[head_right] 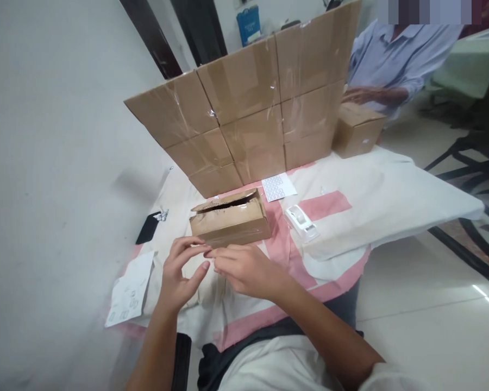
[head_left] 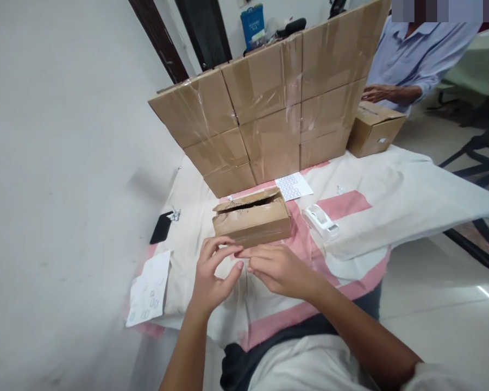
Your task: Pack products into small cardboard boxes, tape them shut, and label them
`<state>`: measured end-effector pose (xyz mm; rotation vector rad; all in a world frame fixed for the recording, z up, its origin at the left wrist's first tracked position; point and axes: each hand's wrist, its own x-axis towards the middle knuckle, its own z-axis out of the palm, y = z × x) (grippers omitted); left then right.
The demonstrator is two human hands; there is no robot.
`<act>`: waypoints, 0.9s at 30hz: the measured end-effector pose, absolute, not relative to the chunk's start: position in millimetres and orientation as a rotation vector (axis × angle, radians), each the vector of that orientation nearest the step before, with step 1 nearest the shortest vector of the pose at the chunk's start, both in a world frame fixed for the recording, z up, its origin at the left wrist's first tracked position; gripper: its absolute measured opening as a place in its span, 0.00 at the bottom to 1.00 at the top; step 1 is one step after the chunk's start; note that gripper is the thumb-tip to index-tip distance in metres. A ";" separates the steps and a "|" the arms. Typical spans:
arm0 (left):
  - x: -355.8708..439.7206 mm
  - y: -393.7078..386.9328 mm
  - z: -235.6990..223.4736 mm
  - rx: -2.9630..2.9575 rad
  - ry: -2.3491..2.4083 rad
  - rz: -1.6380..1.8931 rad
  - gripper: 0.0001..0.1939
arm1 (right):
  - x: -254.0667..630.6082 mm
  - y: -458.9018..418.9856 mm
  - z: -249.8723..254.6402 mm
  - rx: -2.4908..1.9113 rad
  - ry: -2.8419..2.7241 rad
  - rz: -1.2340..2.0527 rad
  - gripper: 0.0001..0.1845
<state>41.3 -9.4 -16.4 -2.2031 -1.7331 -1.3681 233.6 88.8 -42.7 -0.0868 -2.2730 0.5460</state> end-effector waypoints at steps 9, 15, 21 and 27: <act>27.6 -13.3 -26.8 -2.016 -1.487 -1.044 0.12 | 213.2 92.7 -62.4 -0.143 -2.243 0.529 0.09; 32.6 -15.0 -34.8 -1.947 -1.437 -1.057 0.14 | 210.4 90.3 -63.3 -0.611 -2.103 0.598 0.09; 15.0 -10.4 -21.2 -1.722 -1.508 -1.285 0.12 | 217.5 121.7 -27.3 -0.821 -2.077 0.171 0.18; -28.4 18.2 19.3 -2.181 -2.004 -1.025 0.06 | 196.4 163.8 -13.5 -0.897 -2.447 0.076 0.24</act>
